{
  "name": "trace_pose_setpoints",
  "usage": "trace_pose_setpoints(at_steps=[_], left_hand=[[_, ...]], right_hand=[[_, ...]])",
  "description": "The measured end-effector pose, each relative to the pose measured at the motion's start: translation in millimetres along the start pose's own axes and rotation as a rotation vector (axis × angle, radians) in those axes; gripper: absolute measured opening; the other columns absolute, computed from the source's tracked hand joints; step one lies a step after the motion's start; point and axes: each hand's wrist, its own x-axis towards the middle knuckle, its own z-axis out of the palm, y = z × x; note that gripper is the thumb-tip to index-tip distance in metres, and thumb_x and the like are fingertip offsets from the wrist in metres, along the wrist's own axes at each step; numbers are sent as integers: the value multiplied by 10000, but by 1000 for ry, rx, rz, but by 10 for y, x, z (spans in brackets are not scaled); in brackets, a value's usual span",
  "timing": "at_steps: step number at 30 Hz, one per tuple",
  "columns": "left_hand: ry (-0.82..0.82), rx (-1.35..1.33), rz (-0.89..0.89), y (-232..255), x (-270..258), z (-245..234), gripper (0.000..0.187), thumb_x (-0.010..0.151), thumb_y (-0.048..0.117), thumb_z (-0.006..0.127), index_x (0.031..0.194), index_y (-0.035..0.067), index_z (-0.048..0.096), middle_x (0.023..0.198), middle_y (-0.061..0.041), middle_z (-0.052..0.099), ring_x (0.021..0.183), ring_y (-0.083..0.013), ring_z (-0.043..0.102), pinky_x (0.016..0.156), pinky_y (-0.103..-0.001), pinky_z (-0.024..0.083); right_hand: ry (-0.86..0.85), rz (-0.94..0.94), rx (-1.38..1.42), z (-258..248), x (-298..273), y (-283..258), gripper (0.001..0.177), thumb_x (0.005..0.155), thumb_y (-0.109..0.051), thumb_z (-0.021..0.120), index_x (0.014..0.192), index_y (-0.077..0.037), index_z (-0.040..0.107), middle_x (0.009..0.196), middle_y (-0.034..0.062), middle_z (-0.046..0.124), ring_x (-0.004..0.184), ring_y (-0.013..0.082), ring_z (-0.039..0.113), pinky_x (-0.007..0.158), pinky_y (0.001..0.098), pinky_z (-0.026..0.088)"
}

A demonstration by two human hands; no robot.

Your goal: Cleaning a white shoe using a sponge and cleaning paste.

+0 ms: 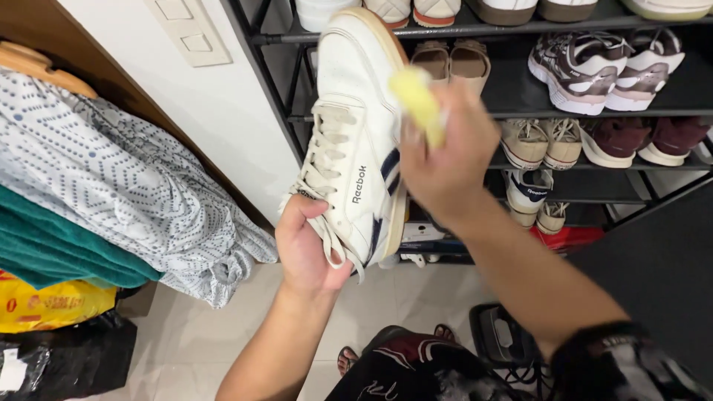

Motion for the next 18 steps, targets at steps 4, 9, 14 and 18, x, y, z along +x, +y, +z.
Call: trace_pose_setpoints(at_steps=[4,9,14,18], left_hand=[[-54,-16,-1,107,50,48,685,817,120,461,1468,-91,446,1432,-232,584,1312,-366,580,1175,-465,417],[-26,-104,-2,102,108,-164,662,841,122,472,1466,-94,459,1409,-242,595,1275,-375,593,1146,-464,436],[4,-36,-13,25,115,34,690,798,86,482,1467,-80,467,1409,-229,596,1279,-363,598,1153,-457,438],[-126,-29,59,271,186,0,737,763,53,487,1486,-90,472,1424,-249,588,1304,-385,587,1194,-462,430]], right_hand=[[7,-51,-19,36,-304,-94,219,905,-73,667,1091,24,603,926,188,575,788,386,621,651,423,504],[-127,-60,83,90,-567,-31,220,831,-37,653,1043,20,650,857,182,612,722,358,629,650,427,517],[23,-79,10,111,-115,-154,224,903,-8,644,1122,33,619,979,196,650,859,373,670,740,445,556],[-102,-274,289,53,-363,-552,257,780,28,628,1033,12,590,1003,231,670,902,402,721,765,495,620]])
